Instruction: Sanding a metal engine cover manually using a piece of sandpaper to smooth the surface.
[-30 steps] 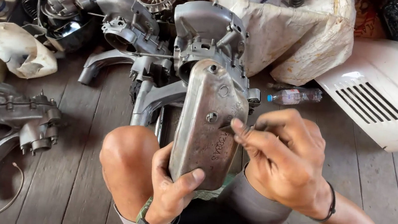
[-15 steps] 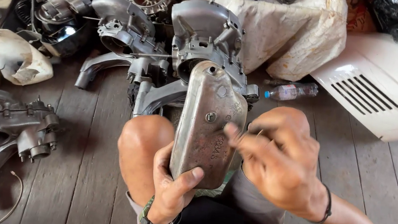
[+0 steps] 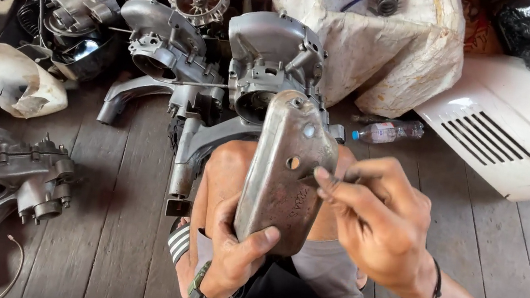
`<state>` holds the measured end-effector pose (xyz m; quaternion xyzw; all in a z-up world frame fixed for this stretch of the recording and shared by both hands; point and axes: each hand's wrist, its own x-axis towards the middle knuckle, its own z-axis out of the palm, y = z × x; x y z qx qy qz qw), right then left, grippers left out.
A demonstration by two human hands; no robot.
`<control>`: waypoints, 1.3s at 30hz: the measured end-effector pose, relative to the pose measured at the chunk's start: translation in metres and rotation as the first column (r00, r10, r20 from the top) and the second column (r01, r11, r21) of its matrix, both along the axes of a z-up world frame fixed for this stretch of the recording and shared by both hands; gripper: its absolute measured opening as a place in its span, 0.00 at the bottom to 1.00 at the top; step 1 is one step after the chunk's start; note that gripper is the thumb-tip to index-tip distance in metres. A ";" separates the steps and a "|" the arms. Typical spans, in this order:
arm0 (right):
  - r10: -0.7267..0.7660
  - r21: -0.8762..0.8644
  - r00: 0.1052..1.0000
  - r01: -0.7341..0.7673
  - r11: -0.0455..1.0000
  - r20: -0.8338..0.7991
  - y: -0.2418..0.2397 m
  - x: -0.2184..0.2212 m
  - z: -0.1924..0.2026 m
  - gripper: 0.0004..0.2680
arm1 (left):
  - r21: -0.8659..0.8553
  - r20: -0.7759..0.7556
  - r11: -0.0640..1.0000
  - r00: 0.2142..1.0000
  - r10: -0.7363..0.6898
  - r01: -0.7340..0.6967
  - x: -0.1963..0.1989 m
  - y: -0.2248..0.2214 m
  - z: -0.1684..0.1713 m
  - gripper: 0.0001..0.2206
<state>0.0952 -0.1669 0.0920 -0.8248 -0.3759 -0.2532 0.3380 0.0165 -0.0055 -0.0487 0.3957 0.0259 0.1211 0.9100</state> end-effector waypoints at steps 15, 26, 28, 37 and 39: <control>0.020 -0.029 1.000 -0.020 0.999 -0.003 0.003 0.007 -0.003 0.08 | 0.163 -0.071 0.986 0.997 0.035 -0.023 -0.002 0.003 -0.002 0.32; 0.108 -0.123 0.994 -0.106 0.987 0.014 -0.002 0.002 -0.006 0.11 | 0.241 -0.057 0.970 0.998 -0.006 0.020 -0.003 0.003 -0.002 0.29; 0.078 -0.061 0.997 -0.078 0.995 -0.002 0.001 0.006 0.000 0.09 | 0.232 -0.059 0.973 0.998 -0.003 0.017 -0.007 -0.001 -0.004 0.30; 0.081 -0.069 0.997 -0.081 0.994 0.002 0.001 0.005 0.001 0.09 | 0.242 -0.035 0.969 0.999 -0.035 0.043 0.001 0.000 0.009 0.28; 0.124 -0.103 0.992 -0.124 0.987 0.002 0.001 0.005 -0.001 0.10 | 0.229 0.001 0.970 0.997 -0.079 0.077 0.005 0.001 0.017 0.24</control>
